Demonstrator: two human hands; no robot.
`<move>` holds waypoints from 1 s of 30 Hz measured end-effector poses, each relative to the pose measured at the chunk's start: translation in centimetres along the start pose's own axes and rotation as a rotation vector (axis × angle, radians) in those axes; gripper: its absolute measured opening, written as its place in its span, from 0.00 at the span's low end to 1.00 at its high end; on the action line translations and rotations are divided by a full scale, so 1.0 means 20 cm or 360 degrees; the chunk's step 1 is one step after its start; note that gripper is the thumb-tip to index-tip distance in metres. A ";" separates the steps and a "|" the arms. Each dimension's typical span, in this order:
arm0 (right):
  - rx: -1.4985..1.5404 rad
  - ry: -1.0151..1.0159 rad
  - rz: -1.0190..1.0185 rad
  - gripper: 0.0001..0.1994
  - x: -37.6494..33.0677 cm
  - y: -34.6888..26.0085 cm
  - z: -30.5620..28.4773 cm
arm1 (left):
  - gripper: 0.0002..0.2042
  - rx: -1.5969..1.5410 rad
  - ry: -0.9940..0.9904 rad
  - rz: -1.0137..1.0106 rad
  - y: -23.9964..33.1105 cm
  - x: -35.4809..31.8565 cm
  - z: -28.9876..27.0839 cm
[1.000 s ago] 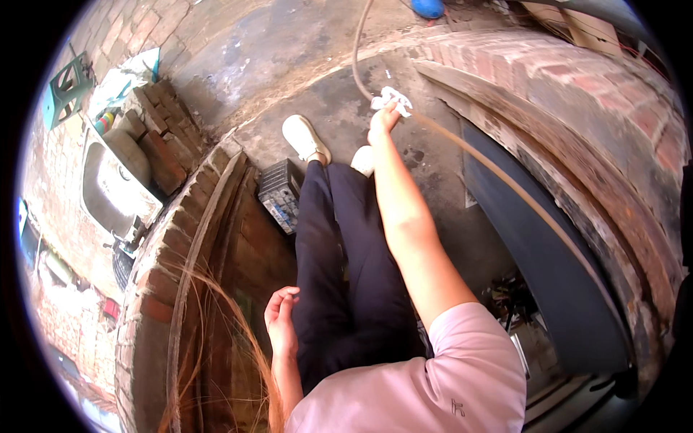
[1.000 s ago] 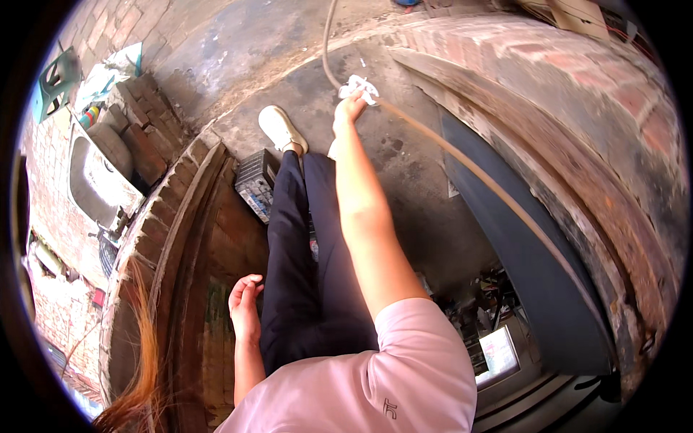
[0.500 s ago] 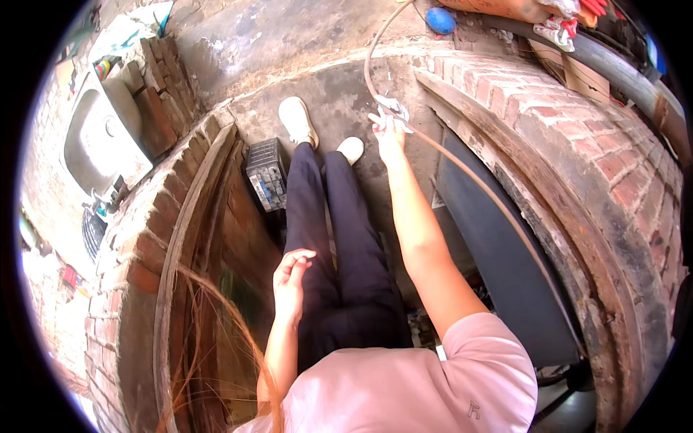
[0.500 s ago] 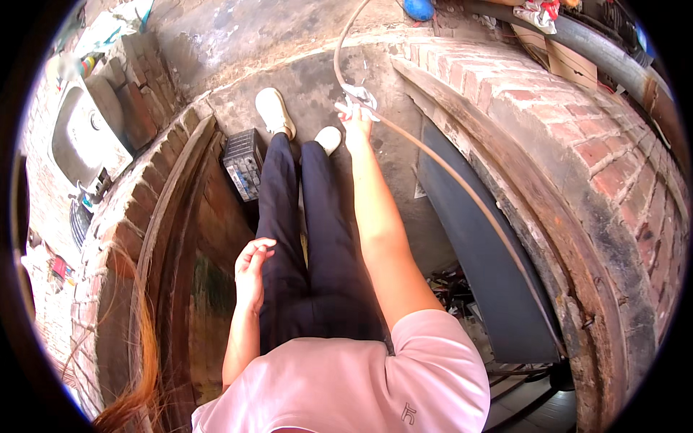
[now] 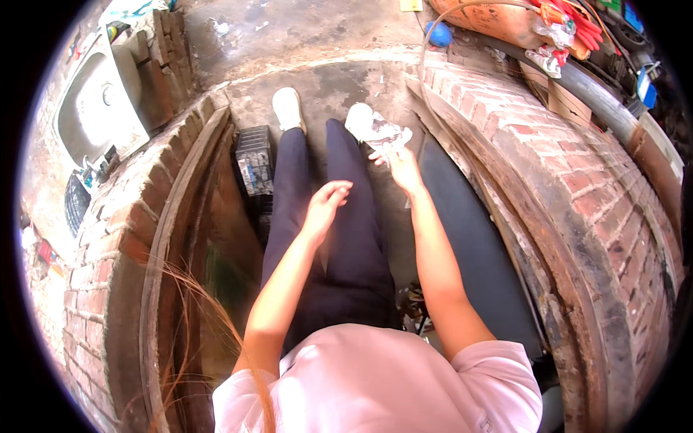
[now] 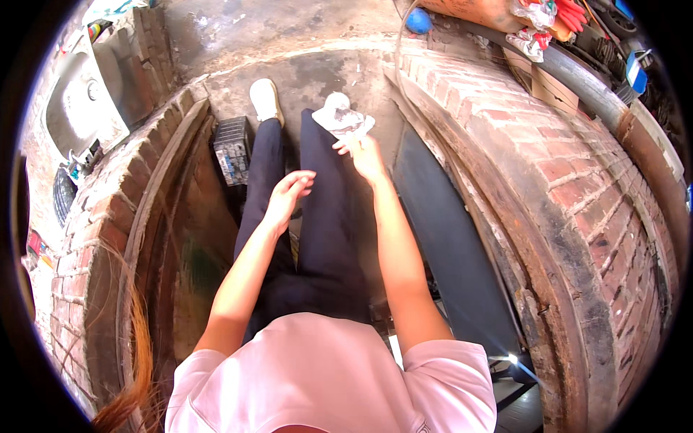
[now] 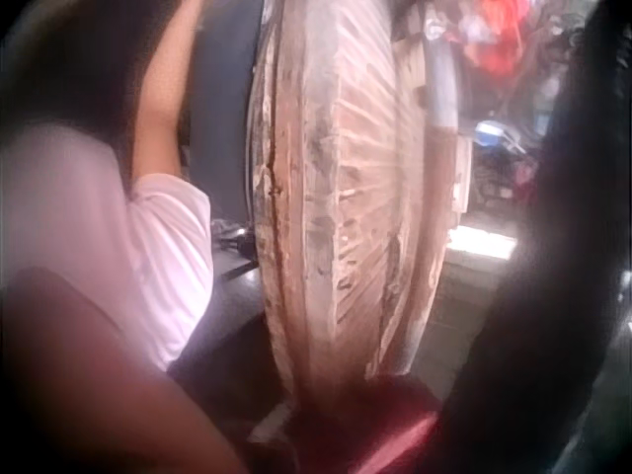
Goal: The person wipes a red wooden chair with a cloth, then cleans a metal counter and a gas pipe with the same cloth. They walk outside, pick up a broom and dustpan, wash their hands at an outdoor sink, and finally wash a wok and a ladle in the sink.
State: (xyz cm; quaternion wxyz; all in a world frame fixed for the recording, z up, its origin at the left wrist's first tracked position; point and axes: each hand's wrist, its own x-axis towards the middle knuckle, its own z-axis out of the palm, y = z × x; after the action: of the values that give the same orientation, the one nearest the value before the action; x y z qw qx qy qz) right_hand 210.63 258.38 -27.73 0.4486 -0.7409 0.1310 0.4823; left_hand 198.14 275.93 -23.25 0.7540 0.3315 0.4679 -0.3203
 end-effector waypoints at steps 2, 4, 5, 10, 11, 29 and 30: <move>-0.0494 0.0274 0.0038 0.12 0.00 0.01 -0.15 | 0.11 -0.0214 -0.0057 -0.0036 -0.11 0.16 0.16; -0.0932 0.0484 -0.0086 0.10 0.04 0.05 -0.31 | 0.11 -0.0308 -0.0131 -0.0135 -0.21 0.28 0.34; -0.0958 0.0512 -0.0097 0.09 0.04 0.03 -0.39 | 0.10 -0.0344 -0.0173 -0.0186 -0.28 0.33 0.43; -0.0762 0.0438 0.0028 0.08 0.24 0.03 -0.78 | 0.13 -0.0606 -0.0271 -0.0347 -0.47 0.56 0.97; -0.0915 0.0401 0.0020 0.08 0.27 0.01 -0.84 | 0.15 -0.0632 -0.0228 -0.0419 -0.52 0.61 1.08; -0.2133 -0.0757 -0.0028 0.13 0.27 0.09 -0.78 | 0.09 -0.1186 0.0247 -0.0344 -0.47 0.75 1.36; -0.1887 -0.0742 0.0372 0.15 0.30 0.05 -0.75 | 0.09 -0.1123 0.0277 -0.0336 -0.46 0.74 1.35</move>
State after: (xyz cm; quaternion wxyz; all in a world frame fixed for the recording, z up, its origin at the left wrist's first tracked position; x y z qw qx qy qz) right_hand 221.92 247.34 -31.26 -0.0754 -0.7196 -0.1787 0.6668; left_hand 209.36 246.44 -29.42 0.7422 0.0273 0.6433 -0.1859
